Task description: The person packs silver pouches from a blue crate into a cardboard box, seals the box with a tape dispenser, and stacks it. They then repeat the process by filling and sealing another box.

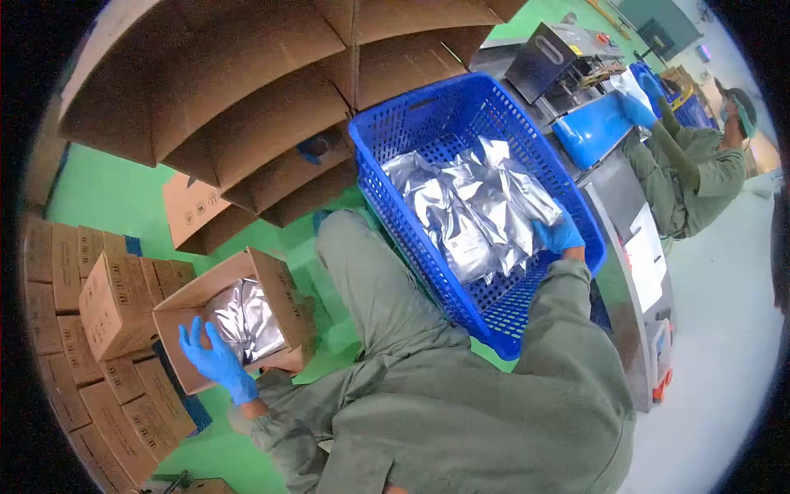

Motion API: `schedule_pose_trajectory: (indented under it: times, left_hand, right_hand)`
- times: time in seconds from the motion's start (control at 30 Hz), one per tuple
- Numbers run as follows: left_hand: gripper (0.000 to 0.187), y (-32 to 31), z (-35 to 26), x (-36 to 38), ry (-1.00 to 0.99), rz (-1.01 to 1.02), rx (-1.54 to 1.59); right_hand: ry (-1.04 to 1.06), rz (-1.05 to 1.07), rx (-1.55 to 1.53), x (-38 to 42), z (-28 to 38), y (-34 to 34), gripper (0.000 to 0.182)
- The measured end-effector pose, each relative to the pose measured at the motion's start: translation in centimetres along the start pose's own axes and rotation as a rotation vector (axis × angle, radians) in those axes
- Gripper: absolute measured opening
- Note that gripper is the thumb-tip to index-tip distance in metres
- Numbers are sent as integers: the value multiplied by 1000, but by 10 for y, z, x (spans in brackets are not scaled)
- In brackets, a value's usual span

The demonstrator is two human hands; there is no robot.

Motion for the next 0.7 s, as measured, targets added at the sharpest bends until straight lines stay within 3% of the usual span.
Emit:
schedule_pose_trajectory:
  times: [0.1, 0.17, 0.2, 0.23, 0.3, 0.37, 0.4, 0.43, 0.47, 0.5, 0.53, 0.57, 0.6, 0.63, 0.67, 0.7]
  left_hand:
    - [31, -21, 4, 5, -84, 111, 99]
    - [32, -42, -21, 19, -70, 305, 297]
    - [33, -49, -45, 25, -48, 442, 405]
    - [36, -55, -72, 34, -35, 578, 485]
    - [44, -55, -145, 56, -29, 829, 656]
    - [48, -47, -206, 77, -41, 960, 745]
    - [51, -39, -233, 85, 3, 973, 972]
    - [53, -30, -252, 90, 58, 980, 1199]
    - [53, -19, -265, 87, 87, 968, 1164]
    - [52, -13, -270, 82, 120, 953, 1128]
    - [45, -12, -260, 72, 233, 797, 1063]
    - [38, -13, -238, 49, 275, 716, 1167]
    - [33, 1, -226, 36, 296, 705, 1226]
    - [31, 14, -212, 31, 243, 562, 1158]
    - [32, 24, -197, 23, 229, 487, 1066]
    - [34, 37, -180, 15, 219, 410, 973]
  right_hand:
    - [-371, -444, -989, -8, -4, -26, 34]
    - [-363, -632, -816, -31, 39, -22, 29]
    - [-250, -658, -574, -47, 80, -15, 25]
    - [-65, -618, -457, -63, 121, -12, 24]
    - [92, -641, -411, -81, 211, -21, 22]
    - [194, -307, 222, -73, 291, -36, 30]
    - [379, -228, -7, -60, 321, -48, 40]
    - [533, -129, 150, -39, 382, -47, 32]
    - [694, -66, -36, -24, 406, -52, 36]
    - [672, -6, -200, -18, 403, -50, 40]
    - [639, 49, -363, -12, 400, -48, 43]
    - [428, 94, -497, -12, 375, -45, 46]
    - [160, -70, -537, -27, 325, -36, 36]
    - [235, -499, -281, -33, 277, -21, 26]
    - [-36, -568, 138, -28, 220, -5, 37]
    - [-496, -499, 432, -22, 131, 1, 60]
Point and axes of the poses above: each hand's wrist, its own x-axis away from the middle knuckle, its own y-axis out of the back of the hand, z = x × y, the point moved 3 cm from there along -x, towards the middle knuckle, and after that the axes turned 13 degrees about y, right-handed, at the moved point
